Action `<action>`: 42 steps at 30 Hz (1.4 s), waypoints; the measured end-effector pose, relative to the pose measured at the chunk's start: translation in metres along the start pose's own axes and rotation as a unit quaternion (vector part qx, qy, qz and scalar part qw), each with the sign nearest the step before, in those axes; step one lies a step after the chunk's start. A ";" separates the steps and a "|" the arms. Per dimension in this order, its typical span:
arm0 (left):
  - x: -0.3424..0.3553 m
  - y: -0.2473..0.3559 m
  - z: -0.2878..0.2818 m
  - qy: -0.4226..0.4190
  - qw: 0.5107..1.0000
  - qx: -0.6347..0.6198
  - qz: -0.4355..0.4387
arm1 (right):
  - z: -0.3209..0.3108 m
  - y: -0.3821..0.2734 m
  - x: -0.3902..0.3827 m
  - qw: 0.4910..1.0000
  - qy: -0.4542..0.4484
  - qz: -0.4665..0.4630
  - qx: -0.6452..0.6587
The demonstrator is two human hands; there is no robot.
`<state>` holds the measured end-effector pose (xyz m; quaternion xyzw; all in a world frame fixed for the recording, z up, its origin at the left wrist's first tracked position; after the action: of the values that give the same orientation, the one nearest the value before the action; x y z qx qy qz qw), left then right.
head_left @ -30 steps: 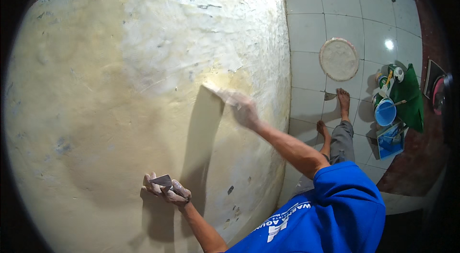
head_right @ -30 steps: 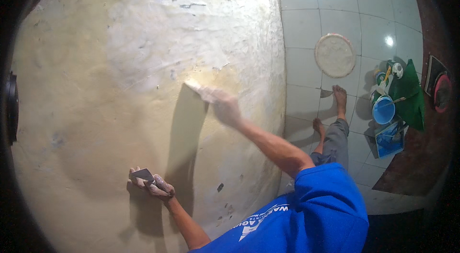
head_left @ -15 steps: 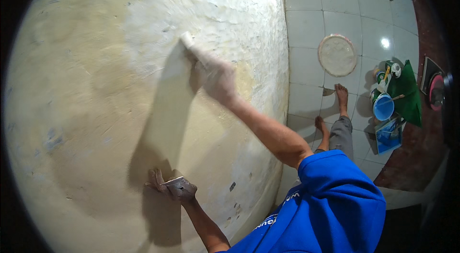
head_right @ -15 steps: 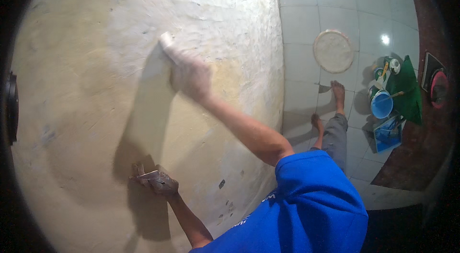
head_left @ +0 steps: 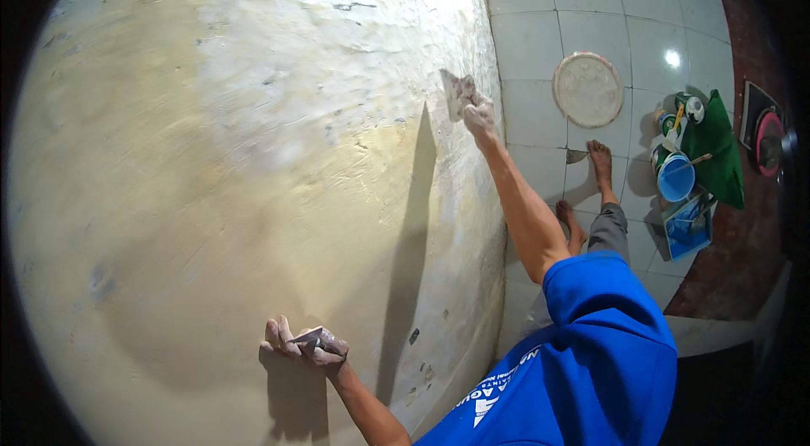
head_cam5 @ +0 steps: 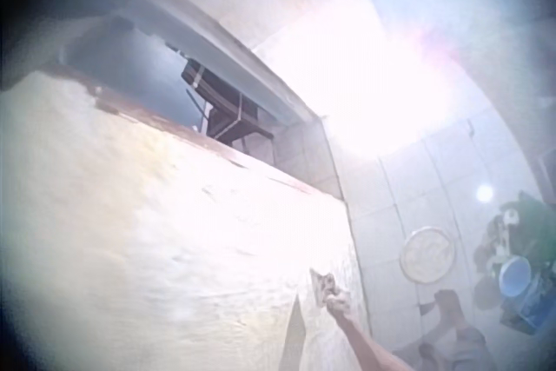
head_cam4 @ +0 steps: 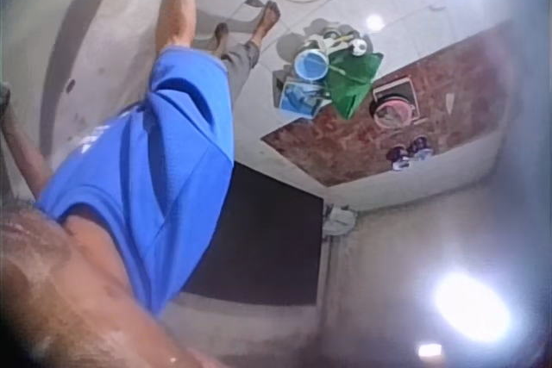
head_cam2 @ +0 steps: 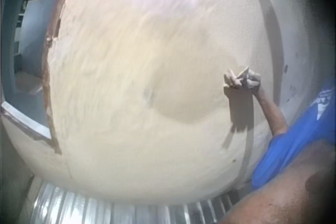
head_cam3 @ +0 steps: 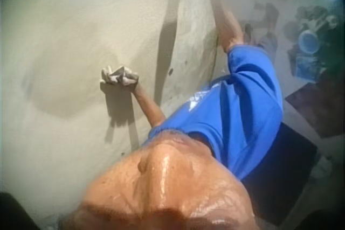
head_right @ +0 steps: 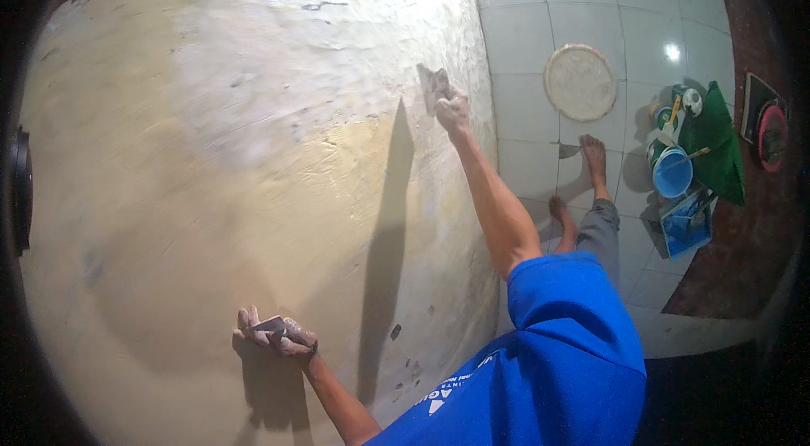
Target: The person scoops white plaster from a round tray on the floor using a small trowel and applies it to a vertical wall with a larger trowel. They repeatedly smooth the surface in broad strokes, occasionally scraping excess material back into the tray.
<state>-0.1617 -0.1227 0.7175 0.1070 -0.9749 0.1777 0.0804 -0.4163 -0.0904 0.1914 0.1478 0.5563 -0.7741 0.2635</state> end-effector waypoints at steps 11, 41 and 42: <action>0.015 0.012 0.007 -0.027 0.994 0.095 0.036 | 0.065 -0.154 -0.123 0.918 -0.090 -0.361 -0.139; 0.032 0.021 0.016 -0.086 0.981 0.170 0.026 | -0.012 -0.006 0.142 0.964 0.123 0.025 -0.235; 0.028 0.017 0.014 -0.082 0.984 0.160 0.023 | 0.009 -0.022 0.140 0.969 0.120 0.018 -0.215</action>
<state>-0.1945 -0.1168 0.7044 0.1106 -0.9395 0.3235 -0.0219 -0.5427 -0.1272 0.1386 0.1893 0.7342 -0.6084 0.2344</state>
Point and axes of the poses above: each hand's wrist, its own x-axis towards the middle knuckle, its own z-axis out of the palm, y = z × x, the point moved 7 cm from there along x, towards the middle knuckle, and after that the axes turned 13 degrees about -x, right-handed, at the moved point
